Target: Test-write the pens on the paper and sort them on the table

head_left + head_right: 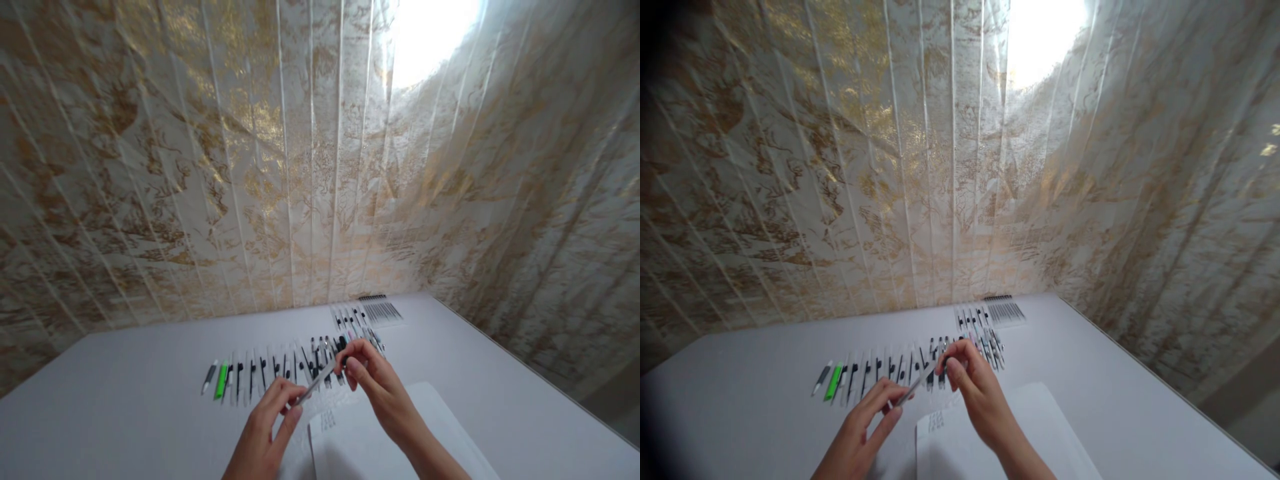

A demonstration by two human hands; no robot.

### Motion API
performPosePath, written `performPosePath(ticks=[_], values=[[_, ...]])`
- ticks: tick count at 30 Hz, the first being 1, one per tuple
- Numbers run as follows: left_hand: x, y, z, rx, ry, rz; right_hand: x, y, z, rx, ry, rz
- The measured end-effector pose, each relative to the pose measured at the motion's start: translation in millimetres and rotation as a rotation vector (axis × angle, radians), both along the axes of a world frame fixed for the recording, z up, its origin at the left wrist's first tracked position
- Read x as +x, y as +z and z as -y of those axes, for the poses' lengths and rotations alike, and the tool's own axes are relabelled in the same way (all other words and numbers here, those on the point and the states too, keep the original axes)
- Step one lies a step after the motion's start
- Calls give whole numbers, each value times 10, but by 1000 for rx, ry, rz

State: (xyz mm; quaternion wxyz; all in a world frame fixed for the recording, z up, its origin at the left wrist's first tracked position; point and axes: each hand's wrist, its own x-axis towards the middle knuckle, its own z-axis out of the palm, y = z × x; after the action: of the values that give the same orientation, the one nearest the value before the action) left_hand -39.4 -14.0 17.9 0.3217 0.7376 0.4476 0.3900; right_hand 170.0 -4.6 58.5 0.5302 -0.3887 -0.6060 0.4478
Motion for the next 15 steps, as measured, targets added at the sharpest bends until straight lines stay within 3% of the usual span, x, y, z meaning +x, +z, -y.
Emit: performPosePath(ticks=[8,15], values=[[-115,62,-68,74,5,-106,36,-109,-28,-112,8,27],[-159,70,-87,135,11,-162,48,-62,-29,105,-126,285]])
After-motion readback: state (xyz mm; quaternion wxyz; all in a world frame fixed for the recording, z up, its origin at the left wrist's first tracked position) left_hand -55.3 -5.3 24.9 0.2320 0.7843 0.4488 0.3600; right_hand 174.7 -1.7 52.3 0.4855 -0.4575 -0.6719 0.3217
